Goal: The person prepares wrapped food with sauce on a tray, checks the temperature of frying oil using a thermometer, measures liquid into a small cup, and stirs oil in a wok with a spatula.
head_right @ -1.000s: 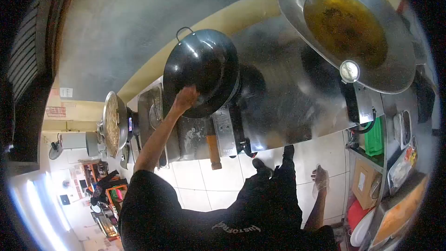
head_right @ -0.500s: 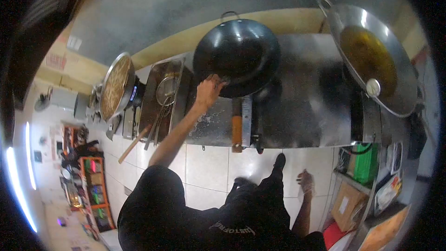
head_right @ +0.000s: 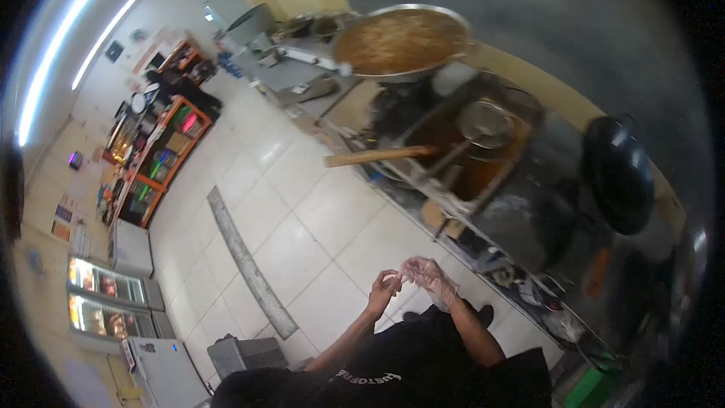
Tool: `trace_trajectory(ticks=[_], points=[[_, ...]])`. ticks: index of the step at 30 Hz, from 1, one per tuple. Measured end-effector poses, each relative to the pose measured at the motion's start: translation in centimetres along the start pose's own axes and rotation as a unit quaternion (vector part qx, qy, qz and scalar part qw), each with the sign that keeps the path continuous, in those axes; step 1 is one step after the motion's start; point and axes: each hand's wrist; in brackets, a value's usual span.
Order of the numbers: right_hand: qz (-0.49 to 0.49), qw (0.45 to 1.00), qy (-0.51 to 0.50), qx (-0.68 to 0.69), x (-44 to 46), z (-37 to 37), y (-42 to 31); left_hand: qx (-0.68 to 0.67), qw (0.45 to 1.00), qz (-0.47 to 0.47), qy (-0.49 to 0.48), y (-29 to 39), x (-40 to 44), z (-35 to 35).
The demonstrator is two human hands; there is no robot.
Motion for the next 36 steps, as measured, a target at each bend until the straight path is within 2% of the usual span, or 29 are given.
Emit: trace_trajectory(ticks=[1, 3, 4, 5, 6, 7, 8, 10, 11, 13, 14, 15, 16, 18, 20, 22, 25, 26, 28, 29, 30, 31, 32, 34, 35, 36], points=[[0.137, 0.990, -0.039, 0.001, 3.0, 3.8, 0.1, 0.002, 1.000, 0.002, 0.014, -0.9, 0.6, -4.5], [0.128, 0.989, -0.047, -0.053, 10.4, 11.1, 3.3, -0.116, 0.983, -0.061, 0.132, -3.3, 3.2, -14.1], [0.066, 0.991, -0.009, -0.120, 13.8, 13.6, 5.1, -0.144, 0.970, -0.115, 0.161, -4.7, 5.1, -19.2], [0.000, 0.982, 0.033, -0.186, 17.8, 15.6, 6.6, -0.144, 0.970, -0.104, 0.164, -4.5, 7.0, -23.9], [-0.061, 0.982, 0.011, -0.180, 22.2, 16.9, 8.6, -0.132, 0.962, -0.126, 0.204, -4.2, 8.8, -28.5], [-0.082, 0.967, 0.037, -0.237, 25.4, 19.0, 7.7, -0.116, 0.949, -0.149, 0.251, -4.4, 10.0, -33.4], [-0.107, 0.951, 0.060, -0.285, 28.7, 21.8, 6.9, -0.066, 0.961, -0.118, 0.241, -6.7, 11.3, -37.9], [-0.027, 0.978, 0.090, -0.188, 37.8, 26.7, 7.5, 0.098, 0.969, -0.016, 0.226, -15.0, 14.8, -46.3], [-0.033, 0.981, 0.075, -0.175, 43.7, 28.6, 9.5, 0.197, 0.957, 0.045, 0.210, -17.3, 16.6, -50.1], [0.058, 0.972, 0.162, -0.158, 55.4, 30.9, 14.5, 0.149, 0.971, -0.063, 0.175, -9.5, 16.3, -51.2], [0.065, 0.972, 0.158, -0.159, 60.3, 32.6, 14.4, 0.166, 0.969, -0.080, 0.166, -9.7, 17.0, -53.2], [0.041, 0.971, 0.110, -0.208, 65.1, 35.0, 13.7, 0.187, 0.965, -0.100, 0.156, -10.1, 16.8, -55.2], [0.020, 0.965, 0.062, -0.255, 69.6, 37.9, 13.6, 0.186, 0.960, -0.089, 0.188, -10.7, 16.7, -57.2], [-0.010, 0.985, 0.030, -0.170, 79.8, 42.2, 13.2, 0.170, 0.951, -0.098, 0.237, -11.2, 17.6, -60.8], [0.050, 0.995, 0.034, -0.077, 82.4, 50.2, -0.4, 0.138, 0.940, -0.170, 0.262, -11.9, 19.9, -66.0], [0.053, 0.982, 0.059, -0.169, 91.4, 54.4, -7.8, 0.106, 0.929, -0.231, 0.271, -12.6, 23.4, -71.5], [-0.100, 0.972, 0.141, -0.156, 107.3, 57.7, -15.3, 0.069, 0.912, -0.307, 0.265, -13.4, 29.9, -80.3], [-0.121, 0.972, 0.169, -0.107, 112.9, 57.3, -16.7, 0.062, 0.907, -0.327, 0.257, -13.4, 32.2, -83.6], [-0.150, 0.964, 0.191, 0.109, 124.7, 55.4, -18.8, 0.057, 0.899, -0.362, 0.239, -12.7, 37.1, -91.0], [-0.163, 0.950, 0.200, 0.174, 129.4, 53.6, -19.9, 0.056, 0.896, -0.376, 0.228, -12.2, 39.5, -94.6], [-0.220, 0.925, 0.309, 0.002, 130.2, 53.9, -21.0, 0.056, 0.894, -0.389, 0.217, -11.7, 41.8, -98.5], [-0.274, 0.856, 0.405, -0.169, 131.5, 53.8, -22.7, 0.056, 0.891, -0.401, 0.206, -11.4, 44.4, -102.5], [-0.317, 0.746, 0.483, -0.332, 133.2, 53.8, -25.2, 0.057, 0.887, -0.414, 0.197, -10.9, 47.0, -107.1], [-0.228, 0.712, 0.566, -0.348, 137.5, 53.9, -28.2, 0.076, 0.881, -0.431, 0.182, -9.7, 52.7, -117.7], [-0.140, 0.742, 0.555, -0.350, 138.9, 54.2, -29.8, 0.099, 0.884, -0.415, 0.189, -8.9, 56.3, -124.1], [-0.047, 0.766, 0.541, -0.345, 139.6, 55.6, -31.8, 0.131, 0.900, -0.360, 0.209, -7.7, 60.9, -130.7]])
Point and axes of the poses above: each hand's wrist, its own x-axis towards the middle knuckle, its own z-axis out of the palm, y = z × x, and after that the axes turned 9 degrees about z, right-handed
